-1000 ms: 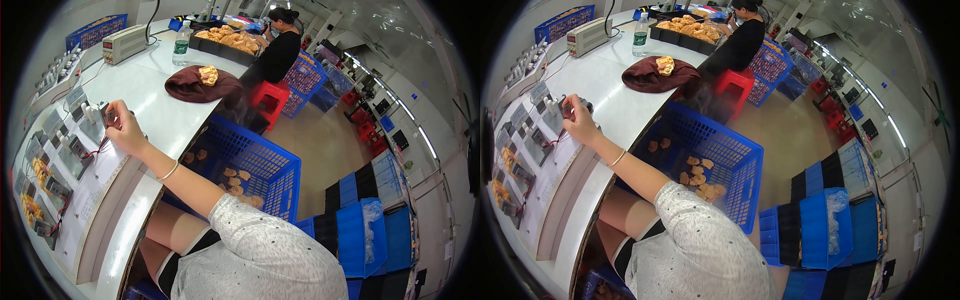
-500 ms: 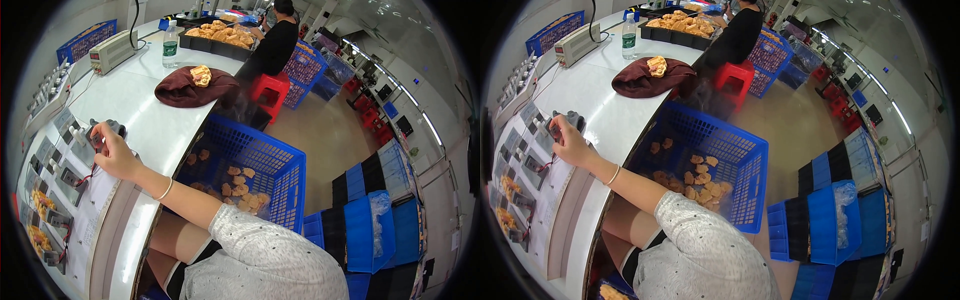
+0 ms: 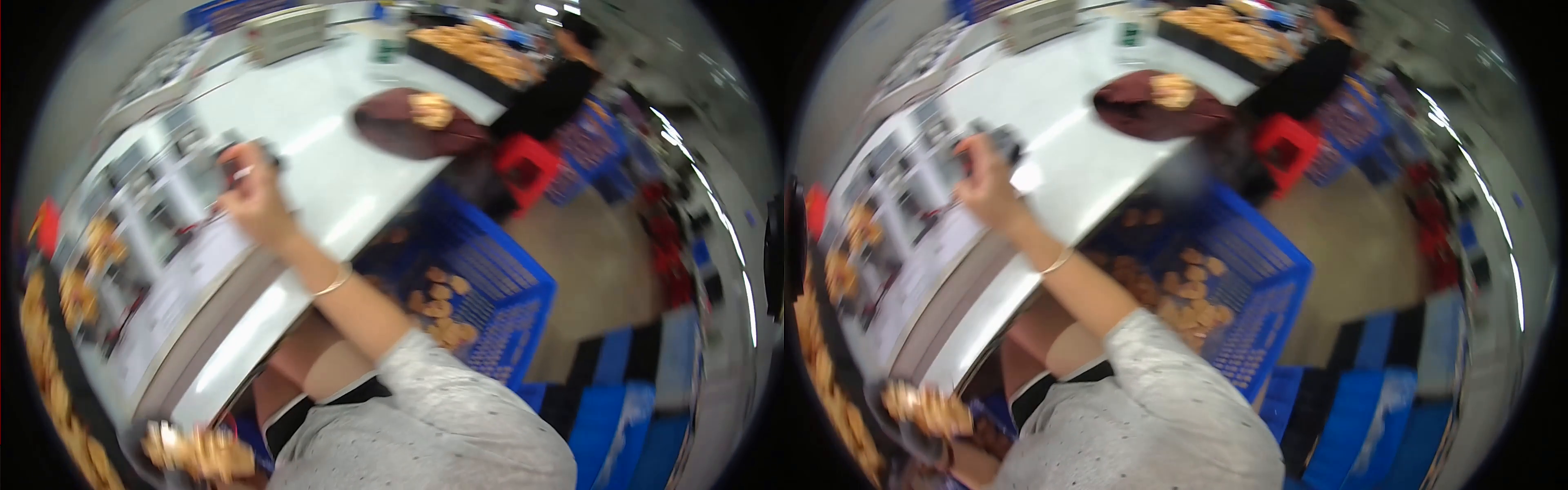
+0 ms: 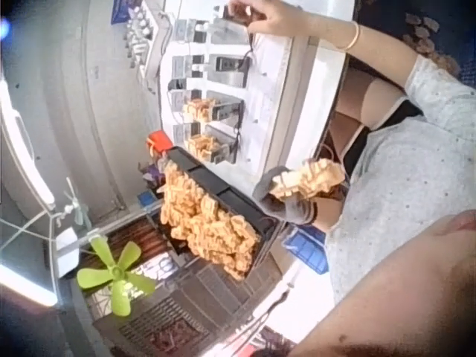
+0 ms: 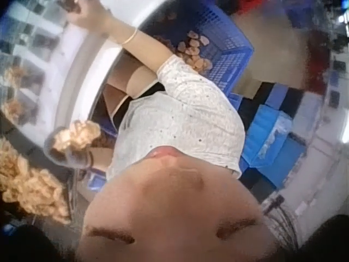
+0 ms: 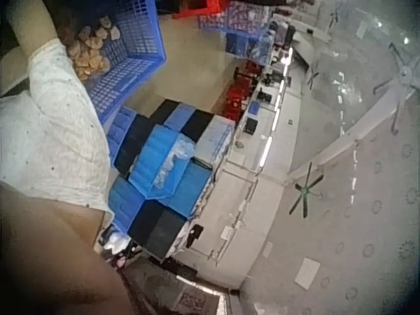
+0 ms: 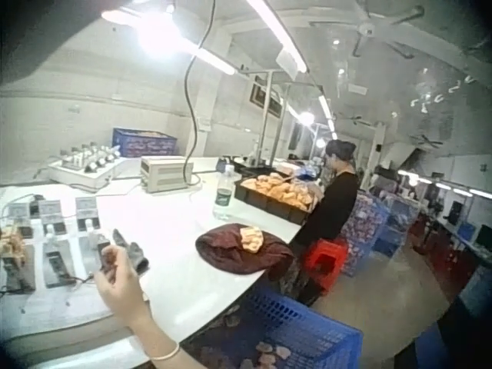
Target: The person assembles plastic toy components by hand at a factory workbench, then tests the assembled parts using a testing jig.
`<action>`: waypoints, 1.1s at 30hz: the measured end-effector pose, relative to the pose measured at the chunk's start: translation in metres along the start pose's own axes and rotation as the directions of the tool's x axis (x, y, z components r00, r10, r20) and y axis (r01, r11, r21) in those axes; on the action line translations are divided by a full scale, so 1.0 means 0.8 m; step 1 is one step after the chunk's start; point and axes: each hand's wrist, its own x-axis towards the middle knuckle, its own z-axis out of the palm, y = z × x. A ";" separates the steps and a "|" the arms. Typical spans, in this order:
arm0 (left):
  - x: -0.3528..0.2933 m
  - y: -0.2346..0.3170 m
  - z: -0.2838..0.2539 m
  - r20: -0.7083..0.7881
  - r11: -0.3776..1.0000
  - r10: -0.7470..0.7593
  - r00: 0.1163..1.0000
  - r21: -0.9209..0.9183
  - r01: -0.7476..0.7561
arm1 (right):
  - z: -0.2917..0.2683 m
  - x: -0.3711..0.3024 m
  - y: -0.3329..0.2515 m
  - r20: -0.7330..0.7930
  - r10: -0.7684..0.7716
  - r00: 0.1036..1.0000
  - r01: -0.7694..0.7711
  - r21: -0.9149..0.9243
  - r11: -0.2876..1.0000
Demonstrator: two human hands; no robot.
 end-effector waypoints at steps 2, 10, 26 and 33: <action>-0.012 0.054 -0.031 -0.137 0.987 -0.019 0.990 0.154 0.040 | -0.011 0.002 -0.012 0.034 0.060 0.998 -0.062 0.062 0.996; 0.313 0.058 0.041 -0.044 0.766 -0.074 0.996 0.637 0.085 | -0.015 -0.004 -0.034 0.051 0.126 0.991 -0.129 0.072 0.989; 0.392 -0.115 0.018 0.387 0.958 -0.230 0.893 -0.072 0.278 | -0.015 -0.001 -0.041 0.118 0.162 0.980 -0.176 0.121 0.977; 0.411 -0.133 0.025 0.742 0.930 -0.296 0.601 0.369 0.002 | -0.016 -0.003 -0.044 0.108 0.165 0.980 -0.176 0.099 0.979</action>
